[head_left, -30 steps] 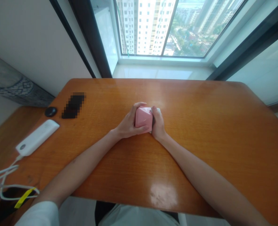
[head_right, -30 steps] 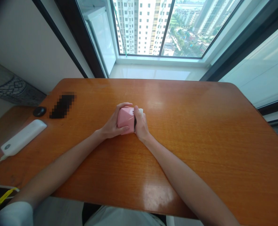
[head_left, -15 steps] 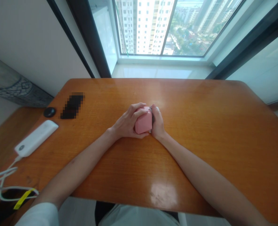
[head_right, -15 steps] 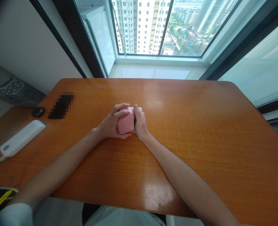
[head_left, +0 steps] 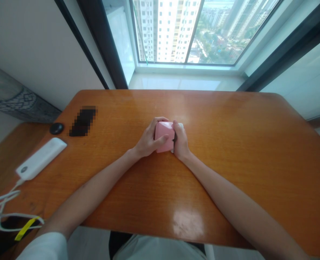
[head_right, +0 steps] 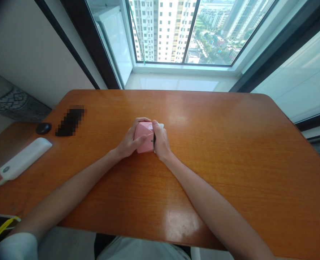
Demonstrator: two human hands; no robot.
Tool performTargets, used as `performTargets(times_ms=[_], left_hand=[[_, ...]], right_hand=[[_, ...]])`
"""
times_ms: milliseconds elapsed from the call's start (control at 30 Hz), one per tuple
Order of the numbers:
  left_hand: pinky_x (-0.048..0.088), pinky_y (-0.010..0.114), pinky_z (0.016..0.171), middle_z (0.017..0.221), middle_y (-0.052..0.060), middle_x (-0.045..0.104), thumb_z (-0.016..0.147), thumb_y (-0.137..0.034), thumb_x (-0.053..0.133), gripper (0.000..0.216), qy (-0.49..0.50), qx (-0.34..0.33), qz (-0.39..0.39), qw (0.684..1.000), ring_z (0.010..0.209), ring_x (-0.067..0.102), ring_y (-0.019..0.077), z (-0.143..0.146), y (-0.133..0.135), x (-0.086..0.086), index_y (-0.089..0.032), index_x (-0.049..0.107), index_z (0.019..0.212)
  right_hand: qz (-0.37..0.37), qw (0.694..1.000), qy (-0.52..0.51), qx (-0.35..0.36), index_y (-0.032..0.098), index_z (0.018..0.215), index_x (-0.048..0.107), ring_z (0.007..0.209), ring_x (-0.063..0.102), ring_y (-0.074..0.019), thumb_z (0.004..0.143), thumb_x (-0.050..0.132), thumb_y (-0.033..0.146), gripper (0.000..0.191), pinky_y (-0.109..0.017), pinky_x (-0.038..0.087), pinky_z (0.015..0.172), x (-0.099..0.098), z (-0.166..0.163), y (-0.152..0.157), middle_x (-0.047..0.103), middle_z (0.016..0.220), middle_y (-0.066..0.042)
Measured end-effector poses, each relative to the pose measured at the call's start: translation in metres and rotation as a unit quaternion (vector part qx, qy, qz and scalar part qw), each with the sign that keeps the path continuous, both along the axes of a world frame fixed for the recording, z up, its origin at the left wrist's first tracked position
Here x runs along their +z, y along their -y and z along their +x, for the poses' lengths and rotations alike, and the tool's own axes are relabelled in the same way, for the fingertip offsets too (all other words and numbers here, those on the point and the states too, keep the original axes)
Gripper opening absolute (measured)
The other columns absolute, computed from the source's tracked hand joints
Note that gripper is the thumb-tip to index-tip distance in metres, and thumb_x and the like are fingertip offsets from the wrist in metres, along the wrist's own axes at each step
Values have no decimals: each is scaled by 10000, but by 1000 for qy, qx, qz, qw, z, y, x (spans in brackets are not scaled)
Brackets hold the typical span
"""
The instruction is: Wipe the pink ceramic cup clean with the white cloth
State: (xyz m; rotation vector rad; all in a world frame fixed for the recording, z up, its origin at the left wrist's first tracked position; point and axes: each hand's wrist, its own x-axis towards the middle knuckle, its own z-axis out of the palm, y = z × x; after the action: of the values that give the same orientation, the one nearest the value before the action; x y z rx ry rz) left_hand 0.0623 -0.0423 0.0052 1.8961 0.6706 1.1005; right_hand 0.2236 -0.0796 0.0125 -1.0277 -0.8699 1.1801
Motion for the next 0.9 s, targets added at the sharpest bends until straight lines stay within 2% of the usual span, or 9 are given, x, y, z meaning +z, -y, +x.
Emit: performTargets(times_ms=[100,200,300,367,533,767,900], left_hand=[[615,522,1138,1542,159,626,1018,-800,722,804,4,2,56,998,1333,698,335,-2,-2,-4,-284,504,1595],[491,658,1325,1738,200,486,911,-808,857,1028,-30,-14,198,980,1618,520,431,-11,-11,-5,-326,419,1707],[486,700,1333,1815,206,409,748,-825,985,1258,-99,-47,301,947,1659,484,469,-22,-22,-6,-385,365,1750],[510,691,1326,1829,198,388,733,-821,998,1299,-124,-54,332,933,1669,485,466,-27,-25,-6,-407,322,1762],[607,623,1260,1752,202,455,865,-686,965,1126,-136,-24,317,938,1625,554,422,-24,-20,-4,-364,332,1739],[622,612,1203,1658,177,533,754,-615,1045,1153,-90,-3,251,964,1534,617,419,-18,-17,-5,-373,405,1682],[603,566,1200,1575,169,614,750,-597,1032,1081,-63,-6,212,975,1451,668,397,-16,-15,-3,-313,475,1632]], right_hand=[[10,1000,21,-14,257,735,565,583,457,-129,957,662,911,697,-285,392,513,1,1,-1,508,667,31],[22,999,28,-18,258,720,553,595,465,-132,975,669,884,686,-291,398,522,0,1,0,519,671,27],[14,1000,6,-10,256,730,571,588,457,-130,976,682,868,669,-290,381,518,-2,1,-1,517,662,34],[6,1000,-5,-13,256,736,575,588,451,-127,954,716,860,658,-288,386,530,-3,1,-2,517,657,41],[-1,1000,-7,-14,257,744,573,618,460,-130,916,748,857,648,-288,400,561,-1,0,-5,530,683,40],[11,1000,7,-12,256,784,607,676,490,-148,925,720,869,639,-290,415,591,-1,0,-8,541,733,22],[21,999,19,-20,252,767,607,683,474,-148,945,710,859,641,-297,422,602,-1,-1,-6,540,749,14]])
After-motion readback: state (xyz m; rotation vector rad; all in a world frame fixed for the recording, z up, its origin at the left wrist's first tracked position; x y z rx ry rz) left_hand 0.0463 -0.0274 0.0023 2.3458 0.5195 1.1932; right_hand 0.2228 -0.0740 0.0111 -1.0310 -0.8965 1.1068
